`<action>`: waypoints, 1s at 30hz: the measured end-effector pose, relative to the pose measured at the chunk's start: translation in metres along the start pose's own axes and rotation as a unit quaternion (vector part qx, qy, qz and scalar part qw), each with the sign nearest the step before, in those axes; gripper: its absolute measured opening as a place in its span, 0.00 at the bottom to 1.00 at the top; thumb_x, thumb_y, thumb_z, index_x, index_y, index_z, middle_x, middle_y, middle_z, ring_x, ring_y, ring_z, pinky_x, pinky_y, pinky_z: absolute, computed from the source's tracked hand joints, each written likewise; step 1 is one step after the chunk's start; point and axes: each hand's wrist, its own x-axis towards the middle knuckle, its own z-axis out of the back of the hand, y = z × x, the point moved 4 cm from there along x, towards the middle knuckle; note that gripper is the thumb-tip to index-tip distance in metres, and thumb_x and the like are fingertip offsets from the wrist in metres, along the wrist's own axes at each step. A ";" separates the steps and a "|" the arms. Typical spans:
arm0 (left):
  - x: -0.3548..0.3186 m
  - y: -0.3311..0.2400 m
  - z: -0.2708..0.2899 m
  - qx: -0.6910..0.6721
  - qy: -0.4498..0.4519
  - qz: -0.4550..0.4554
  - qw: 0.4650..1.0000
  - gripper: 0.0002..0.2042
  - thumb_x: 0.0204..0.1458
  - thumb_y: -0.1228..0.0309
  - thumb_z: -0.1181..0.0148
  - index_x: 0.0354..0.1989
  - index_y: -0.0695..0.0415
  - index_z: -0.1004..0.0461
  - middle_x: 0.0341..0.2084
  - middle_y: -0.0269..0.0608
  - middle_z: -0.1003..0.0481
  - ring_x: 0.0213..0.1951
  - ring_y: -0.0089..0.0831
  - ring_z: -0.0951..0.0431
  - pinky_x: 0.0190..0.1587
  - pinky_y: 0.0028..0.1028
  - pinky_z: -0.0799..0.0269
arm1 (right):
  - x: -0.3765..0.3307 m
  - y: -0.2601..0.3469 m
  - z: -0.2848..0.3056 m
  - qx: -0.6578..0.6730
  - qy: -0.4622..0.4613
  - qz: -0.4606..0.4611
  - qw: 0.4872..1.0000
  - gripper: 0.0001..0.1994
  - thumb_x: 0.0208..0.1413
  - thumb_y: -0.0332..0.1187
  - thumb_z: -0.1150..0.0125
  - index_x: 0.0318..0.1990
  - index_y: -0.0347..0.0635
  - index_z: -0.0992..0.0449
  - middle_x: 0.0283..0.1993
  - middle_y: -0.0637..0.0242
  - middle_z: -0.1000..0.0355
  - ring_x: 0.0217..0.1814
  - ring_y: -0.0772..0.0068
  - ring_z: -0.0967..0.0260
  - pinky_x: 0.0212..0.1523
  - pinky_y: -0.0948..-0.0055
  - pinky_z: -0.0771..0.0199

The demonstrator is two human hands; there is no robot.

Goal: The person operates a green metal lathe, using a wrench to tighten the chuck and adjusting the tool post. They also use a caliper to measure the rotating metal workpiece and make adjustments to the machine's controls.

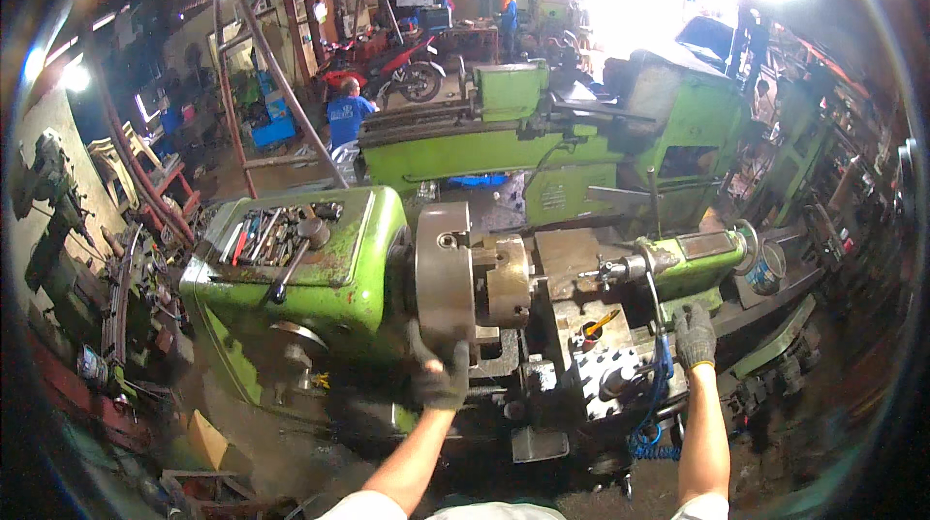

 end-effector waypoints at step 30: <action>-0.003 -0.016 -0.010 0.223 -0.062 -0.130 0.964 0.44 0.54 0.56 0.29 0.72 0.62 0.49 0.72 0.60 0.50 0.73 0.54 0.48 0.75 0.48 0.52 | -0.007 0.039 0.018 0.025 0.055 -0.010 0.998 0.17 0.60 0.42 0.35 0.46 0.37 0.18 0.48 0.46 0.22 0.54 0.41 0.26 0.56 0.51 0.27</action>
